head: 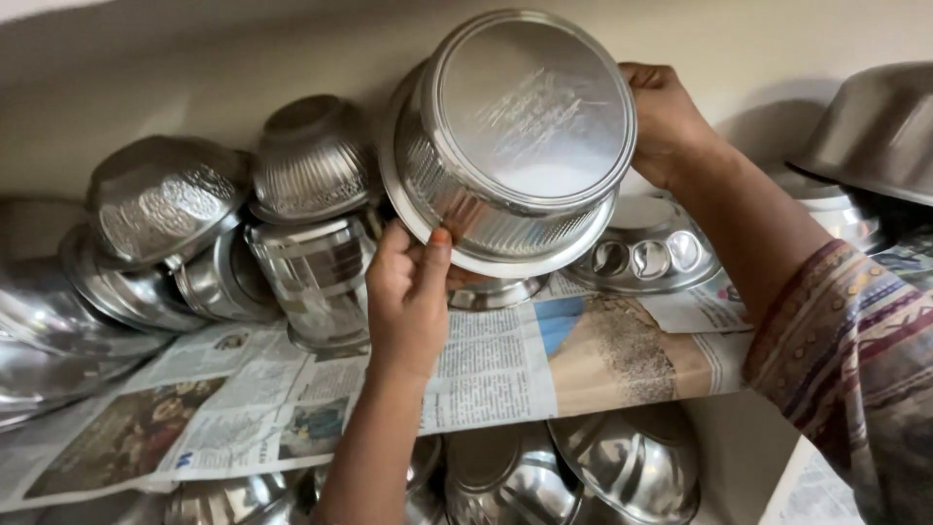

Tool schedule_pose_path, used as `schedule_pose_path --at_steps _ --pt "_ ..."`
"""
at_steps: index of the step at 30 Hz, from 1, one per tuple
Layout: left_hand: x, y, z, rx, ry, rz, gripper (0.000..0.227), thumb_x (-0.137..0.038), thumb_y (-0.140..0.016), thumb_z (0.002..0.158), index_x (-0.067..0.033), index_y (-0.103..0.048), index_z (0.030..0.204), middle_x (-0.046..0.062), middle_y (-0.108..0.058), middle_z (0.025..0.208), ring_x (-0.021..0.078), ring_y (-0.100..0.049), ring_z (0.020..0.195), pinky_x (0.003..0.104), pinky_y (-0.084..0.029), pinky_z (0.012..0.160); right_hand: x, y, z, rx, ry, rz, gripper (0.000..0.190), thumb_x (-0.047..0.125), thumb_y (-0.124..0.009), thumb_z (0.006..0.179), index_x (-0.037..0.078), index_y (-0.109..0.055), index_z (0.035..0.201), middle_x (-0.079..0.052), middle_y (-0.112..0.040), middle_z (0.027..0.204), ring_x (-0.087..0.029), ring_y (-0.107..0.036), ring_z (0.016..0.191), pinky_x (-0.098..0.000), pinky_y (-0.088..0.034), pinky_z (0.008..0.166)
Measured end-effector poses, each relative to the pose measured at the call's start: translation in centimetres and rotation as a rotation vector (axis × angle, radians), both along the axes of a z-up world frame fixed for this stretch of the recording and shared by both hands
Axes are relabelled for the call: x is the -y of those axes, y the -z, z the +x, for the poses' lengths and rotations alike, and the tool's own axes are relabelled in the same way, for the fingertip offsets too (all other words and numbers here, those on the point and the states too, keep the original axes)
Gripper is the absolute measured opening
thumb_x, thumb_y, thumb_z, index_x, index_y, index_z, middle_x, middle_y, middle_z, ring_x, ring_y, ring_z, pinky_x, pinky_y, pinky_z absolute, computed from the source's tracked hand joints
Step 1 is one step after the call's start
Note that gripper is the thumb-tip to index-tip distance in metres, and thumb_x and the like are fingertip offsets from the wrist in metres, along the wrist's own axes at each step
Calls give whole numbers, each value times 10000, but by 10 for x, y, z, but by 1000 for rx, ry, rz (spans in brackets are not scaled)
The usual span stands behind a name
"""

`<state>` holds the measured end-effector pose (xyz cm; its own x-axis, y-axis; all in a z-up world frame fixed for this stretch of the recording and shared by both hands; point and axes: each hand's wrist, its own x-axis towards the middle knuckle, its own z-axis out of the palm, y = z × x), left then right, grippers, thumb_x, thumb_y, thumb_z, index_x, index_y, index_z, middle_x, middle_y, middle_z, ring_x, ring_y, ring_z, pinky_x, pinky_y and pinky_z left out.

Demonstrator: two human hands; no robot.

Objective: The person stacks and arranges stainless steel bowls, lids, and containers on kitchen shelves lined with newspaper, picking items one at a time and fitting them into neat stacks across the upper and lower shelves. They briefly bend down to pick up a bowl from the floor and place it back on the shelf.

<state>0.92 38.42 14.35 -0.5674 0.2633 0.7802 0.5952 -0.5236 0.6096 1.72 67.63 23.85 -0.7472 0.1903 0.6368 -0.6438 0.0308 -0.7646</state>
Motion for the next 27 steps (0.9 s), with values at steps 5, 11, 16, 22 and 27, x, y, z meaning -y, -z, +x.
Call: schedule_pose_path --at_steps 5,11,16,22,27 --pt "-1 0 2 -10 -47 -34 260 -196 -560 1073 8 -594 1230 109 -735 1026 167 -750 853 322 -673 752 -1 7 2 -16 11 16 128 78 -741 987 -8 -763 1079 -110 -769 897 -145 -746 746 -271 -641 653" --pt "1 -2 2 18 -73 -67 248 -206 -552 1074 -5 -610 1207 113 -746 993 180 -762 830 322 -679 729 -2 8 -2 -41 32 40 122 67 -726 1002 -26 -758 1074 -133 -759 870 -164 -745 715 -291 -638 634" --pt "1 -3 2 60 -112 -77 253 -220 -548 1063 -14 -606 1197 107 -752 991 184 -775 850 329 -693 757 -4 11 -2 -27 114 27 120 97 -716 999 3 -769 1052 -117 -753 843 -148 -732 666 -288 -630 597" --pt "3 -3 -1 38 -113 -56 262 -239 -519 1079 -16 -587 1199 116 -733 1025 197 -767 890 348 -692 788 -6 15 11 -67 183 -1 278 256 -628 1128 26 -749 1031 -84 -730 815 -126 -706 644 -300 -638 600" --pt "6 13 -25 41 -194 4 320 -312 -438 1108 -44 -609 1153 85 -697 1006 161 -716 849 334 -651 750 -11 22 24 -43 375 245 212 191 -631 1074 24 -759 1106 -93 -771 888 -156 -716 667 -313 -617 607"
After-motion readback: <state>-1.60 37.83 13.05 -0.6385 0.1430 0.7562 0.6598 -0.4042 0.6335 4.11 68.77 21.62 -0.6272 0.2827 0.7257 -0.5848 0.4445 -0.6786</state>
